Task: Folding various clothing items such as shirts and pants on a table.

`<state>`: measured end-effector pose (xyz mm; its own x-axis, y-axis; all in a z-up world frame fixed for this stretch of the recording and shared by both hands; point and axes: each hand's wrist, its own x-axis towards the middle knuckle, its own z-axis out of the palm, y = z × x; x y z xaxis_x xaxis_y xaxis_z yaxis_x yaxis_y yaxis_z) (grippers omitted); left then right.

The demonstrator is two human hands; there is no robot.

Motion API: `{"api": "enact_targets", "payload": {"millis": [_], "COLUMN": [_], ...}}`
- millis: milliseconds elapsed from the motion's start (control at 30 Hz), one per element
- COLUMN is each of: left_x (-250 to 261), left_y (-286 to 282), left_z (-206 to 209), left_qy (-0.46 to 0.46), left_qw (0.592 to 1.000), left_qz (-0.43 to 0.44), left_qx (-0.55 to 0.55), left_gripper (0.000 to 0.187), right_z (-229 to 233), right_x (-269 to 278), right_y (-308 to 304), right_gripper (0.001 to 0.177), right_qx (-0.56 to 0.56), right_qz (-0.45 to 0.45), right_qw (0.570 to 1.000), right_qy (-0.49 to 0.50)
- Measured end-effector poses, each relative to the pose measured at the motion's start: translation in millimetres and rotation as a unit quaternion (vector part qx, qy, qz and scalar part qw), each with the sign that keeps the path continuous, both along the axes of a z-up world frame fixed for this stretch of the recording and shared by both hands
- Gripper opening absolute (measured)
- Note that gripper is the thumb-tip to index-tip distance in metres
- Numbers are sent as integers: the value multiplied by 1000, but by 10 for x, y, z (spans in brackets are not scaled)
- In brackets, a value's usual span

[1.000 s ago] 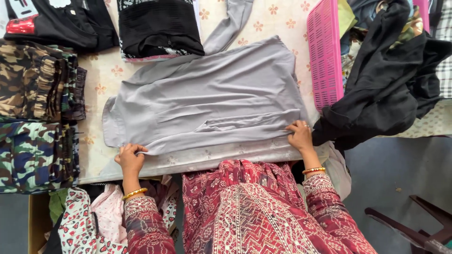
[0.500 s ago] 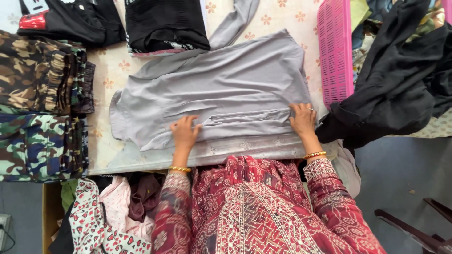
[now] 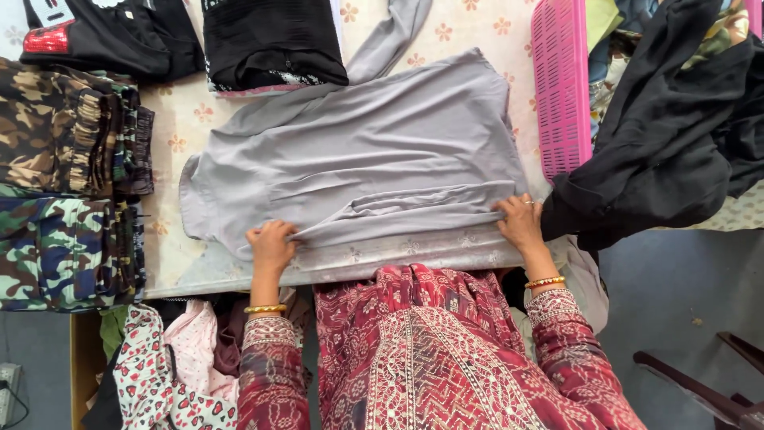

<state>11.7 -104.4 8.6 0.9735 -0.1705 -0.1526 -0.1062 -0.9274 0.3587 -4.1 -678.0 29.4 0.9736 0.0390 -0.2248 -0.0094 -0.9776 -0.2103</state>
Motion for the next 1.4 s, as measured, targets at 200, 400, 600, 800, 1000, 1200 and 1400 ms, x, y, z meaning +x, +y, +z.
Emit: {"api": "enact_targets", "payload": {"millis": [200,400,600,800,1000,1200,1400], "left_x": [72,186,66,-169,-88,82,-9], "left_y": [210,248,236,475,381,172,460], "left_z": [135,33,102,-170,-55,417,31], "left_qy": [-58,-128,-113,-52,-26,56,108], "left_qw": [987,965,960,971,974,982,975], "left_qz": [116,196,208,187,196,167,175], "left_qx": [-90,-121,-150,-136,-112,-65,-88], "left_gripper": [19,14,19,25,14,60,53], "right_z": [114,540,144,-185,-232,-331,-909], "right_x": [371,704,207,-60,105,181,222], "right_y": [24,226,230,225,194,243,-71], "right_gripper": [18,16,16,12,14,67,55], "right_qx": [42,115,77,71,107,130,118], "right_qz": [5,-34,-21,-37,-132,-166,-261], "right_qw": [989,942,971,990,982,966,958], "right_qy": [-141,-313,-226,-116,-79,-151,35]}}
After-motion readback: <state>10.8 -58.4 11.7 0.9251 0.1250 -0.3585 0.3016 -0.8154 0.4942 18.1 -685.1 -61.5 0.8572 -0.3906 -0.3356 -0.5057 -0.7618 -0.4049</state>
